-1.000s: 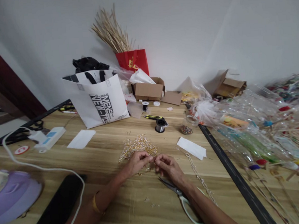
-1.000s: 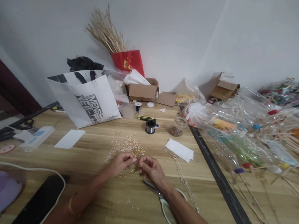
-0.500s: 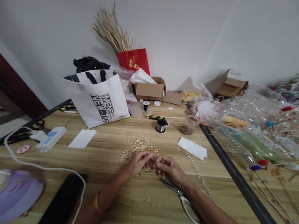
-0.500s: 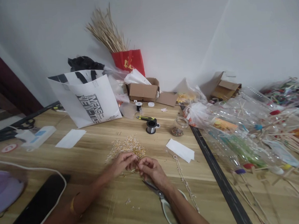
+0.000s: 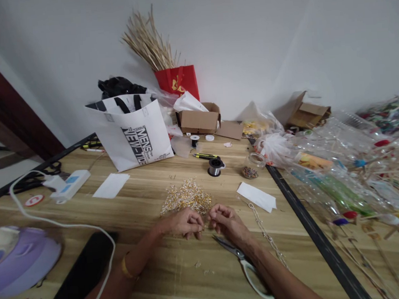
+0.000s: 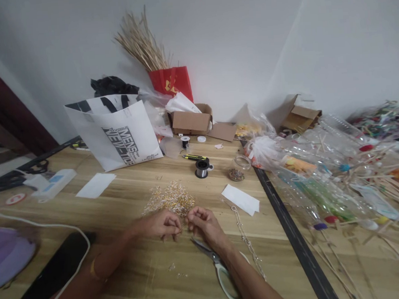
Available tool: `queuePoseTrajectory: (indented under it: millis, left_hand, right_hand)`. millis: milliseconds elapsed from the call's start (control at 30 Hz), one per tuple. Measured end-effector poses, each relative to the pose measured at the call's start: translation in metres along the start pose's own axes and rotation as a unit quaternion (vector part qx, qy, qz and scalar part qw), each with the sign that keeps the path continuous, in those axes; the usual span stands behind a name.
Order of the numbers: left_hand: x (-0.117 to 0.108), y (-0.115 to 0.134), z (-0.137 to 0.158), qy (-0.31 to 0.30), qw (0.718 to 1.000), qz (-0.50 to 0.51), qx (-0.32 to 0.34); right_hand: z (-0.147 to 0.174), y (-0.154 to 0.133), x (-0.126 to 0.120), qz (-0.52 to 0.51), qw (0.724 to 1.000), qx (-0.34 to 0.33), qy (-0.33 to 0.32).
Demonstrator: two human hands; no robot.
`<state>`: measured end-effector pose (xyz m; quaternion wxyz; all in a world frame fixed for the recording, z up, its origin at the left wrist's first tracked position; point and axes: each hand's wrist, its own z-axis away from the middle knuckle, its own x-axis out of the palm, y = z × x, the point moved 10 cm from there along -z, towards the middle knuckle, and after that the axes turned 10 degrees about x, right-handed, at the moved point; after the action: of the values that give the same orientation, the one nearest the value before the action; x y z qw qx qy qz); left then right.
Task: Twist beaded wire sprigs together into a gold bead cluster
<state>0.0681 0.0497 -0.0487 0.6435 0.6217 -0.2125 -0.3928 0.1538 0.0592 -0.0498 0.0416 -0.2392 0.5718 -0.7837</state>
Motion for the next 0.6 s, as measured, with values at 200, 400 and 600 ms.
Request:
queuePoseTrajectory:
  millis: [200,400,600]
  left_hand:
    - [0.004,-0.005,0.002,-0.024,0.999,-0.040,-0.029]
    - [0.009,-0.004,0.000,-0.040,0.995,-0.090,-0.009]
    - [0.005,0.012,-0.003,-0.045,0.976,-0.203,0.067]
  right_hand:
    - [-0.003,0.010,-0.008,0.099,0.993,-0.004,0.060]
    - [0.002,0.002,-0.011,0.175,0.977,-0.063,0.100]
    - [-0.002,0.005,-0.010,0.172,0.982,-0.020,0.078]
